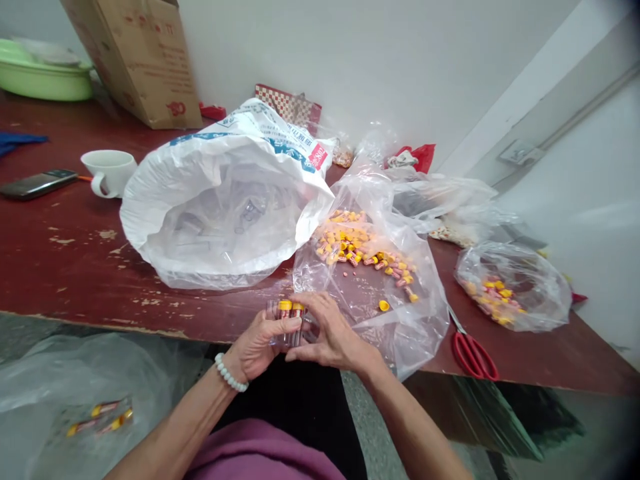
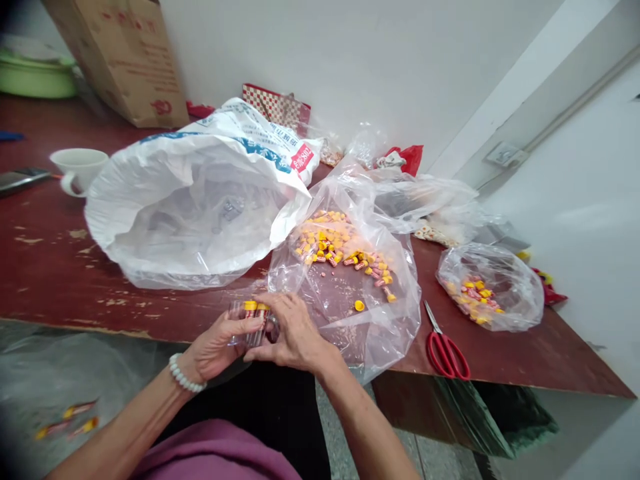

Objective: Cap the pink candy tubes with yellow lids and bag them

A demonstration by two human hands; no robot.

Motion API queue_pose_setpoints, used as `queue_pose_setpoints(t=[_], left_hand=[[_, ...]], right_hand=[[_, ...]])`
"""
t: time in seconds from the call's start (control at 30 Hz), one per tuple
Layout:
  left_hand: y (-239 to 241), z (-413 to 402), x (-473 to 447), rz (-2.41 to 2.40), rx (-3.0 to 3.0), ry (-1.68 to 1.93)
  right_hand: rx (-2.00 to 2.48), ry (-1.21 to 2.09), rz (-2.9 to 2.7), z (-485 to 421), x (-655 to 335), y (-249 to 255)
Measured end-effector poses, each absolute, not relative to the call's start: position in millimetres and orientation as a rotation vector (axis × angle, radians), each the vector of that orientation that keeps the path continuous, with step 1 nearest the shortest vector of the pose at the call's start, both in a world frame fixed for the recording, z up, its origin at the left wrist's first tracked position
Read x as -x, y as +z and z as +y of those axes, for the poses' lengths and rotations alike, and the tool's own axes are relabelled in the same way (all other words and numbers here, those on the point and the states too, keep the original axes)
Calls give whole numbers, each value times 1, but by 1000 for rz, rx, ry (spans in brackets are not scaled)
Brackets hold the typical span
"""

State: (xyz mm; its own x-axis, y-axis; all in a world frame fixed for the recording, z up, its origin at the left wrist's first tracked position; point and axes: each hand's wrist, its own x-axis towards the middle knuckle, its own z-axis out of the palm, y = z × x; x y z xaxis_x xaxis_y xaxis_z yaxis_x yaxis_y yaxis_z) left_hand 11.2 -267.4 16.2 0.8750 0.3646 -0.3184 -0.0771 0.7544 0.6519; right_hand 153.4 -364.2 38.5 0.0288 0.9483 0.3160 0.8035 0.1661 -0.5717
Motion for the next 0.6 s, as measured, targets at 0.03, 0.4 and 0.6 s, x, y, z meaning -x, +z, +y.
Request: queue_pose_setpoints(t=[0.03, 0.4, 0.6], left_hand=[[15, -266, -10, 481, -680, 267], [19, -264, -10, 581, -949, 301], [16, -266, -9, 597, -1085, 313]], right_hand=[[1740, 280, -1765, -362, -167, 40], [2498, 50, -1063, -294, -299, 16], [2335, 100, -1005, -314, -259, 40]])
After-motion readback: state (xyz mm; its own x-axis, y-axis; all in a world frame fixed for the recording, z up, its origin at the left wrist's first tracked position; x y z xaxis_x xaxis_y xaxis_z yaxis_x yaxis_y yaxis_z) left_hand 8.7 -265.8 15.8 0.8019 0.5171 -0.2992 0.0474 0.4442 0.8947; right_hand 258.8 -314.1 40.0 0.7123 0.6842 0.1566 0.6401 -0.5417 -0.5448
